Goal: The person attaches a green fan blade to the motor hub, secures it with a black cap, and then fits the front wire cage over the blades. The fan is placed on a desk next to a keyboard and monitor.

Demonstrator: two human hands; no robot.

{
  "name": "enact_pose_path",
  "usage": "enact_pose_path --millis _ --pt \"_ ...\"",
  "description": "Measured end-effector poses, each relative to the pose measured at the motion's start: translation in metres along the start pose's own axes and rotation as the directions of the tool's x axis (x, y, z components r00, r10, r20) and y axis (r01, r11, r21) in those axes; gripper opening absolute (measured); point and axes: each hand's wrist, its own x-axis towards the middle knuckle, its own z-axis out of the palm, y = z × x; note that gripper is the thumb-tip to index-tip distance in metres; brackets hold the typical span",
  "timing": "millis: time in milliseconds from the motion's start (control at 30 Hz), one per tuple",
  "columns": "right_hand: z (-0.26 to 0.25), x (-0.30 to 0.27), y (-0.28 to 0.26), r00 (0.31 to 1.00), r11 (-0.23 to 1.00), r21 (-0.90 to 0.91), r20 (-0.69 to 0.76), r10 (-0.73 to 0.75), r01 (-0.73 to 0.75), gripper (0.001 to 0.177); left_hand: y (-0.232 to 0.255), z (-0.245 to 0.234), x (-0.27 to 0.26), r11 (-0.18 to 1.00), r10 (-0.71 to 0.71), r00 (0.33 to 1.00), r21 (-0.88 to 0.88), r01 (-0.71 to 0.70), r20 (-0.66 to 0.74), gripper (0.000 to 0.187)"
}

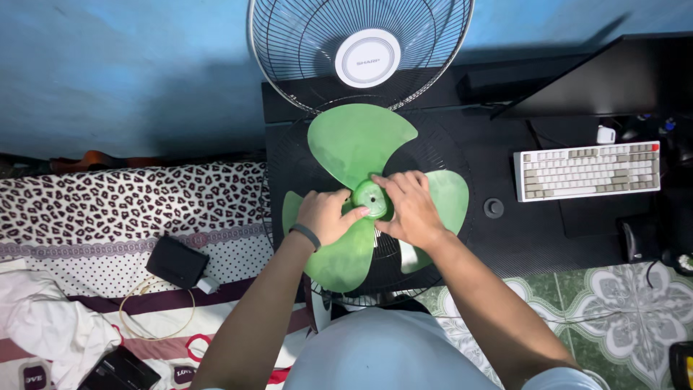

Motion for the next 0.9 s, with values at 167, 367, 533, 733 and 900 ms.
enact_pose_path --millis 167,367,533,733,900 --pt "-0.001 0.001 -0.001 0.999 1.000 -0.008 -0.030 -0.030 0.029 0.088 0.001 -0.003 0.000 1.000 0.017 1.000 -0.002 -0.017 0.006 0.056" --pt "-0.010 0.000 -0.005 0.996 0.998 -0.026 -0.056 -0.065 0.064 0.090 0.004 -0.008 -0.006 0.994 0.105 0.990 0.021 -0.103 -0.092 0.055" --pt "-0.016 0.001 -0.008 0.993 0.996 -0.022 -0.078 -0.085 0.084 0.091 0.010 -0.015 -0.006 0.993 0.117 0.988 0.036 -0.114 -0.097 0.053" --pt "-0.018 0.001 -0.008 0.994 0.997 -0.042 -0.079 -0.074 0.071 0.089 0.013 -0.017 -0.006 0.989 0.149 0.980 0.039 -0.145 -0.131 0.052" --pt "-0.020 0.004 -0.007 0.994 0.997 -0.042 -0.082 -0.069 0.066 0.089 0.015 -0.019 -0.002 0.990 0.141 0.982 0.038 -0.137 -0.125 0.052"
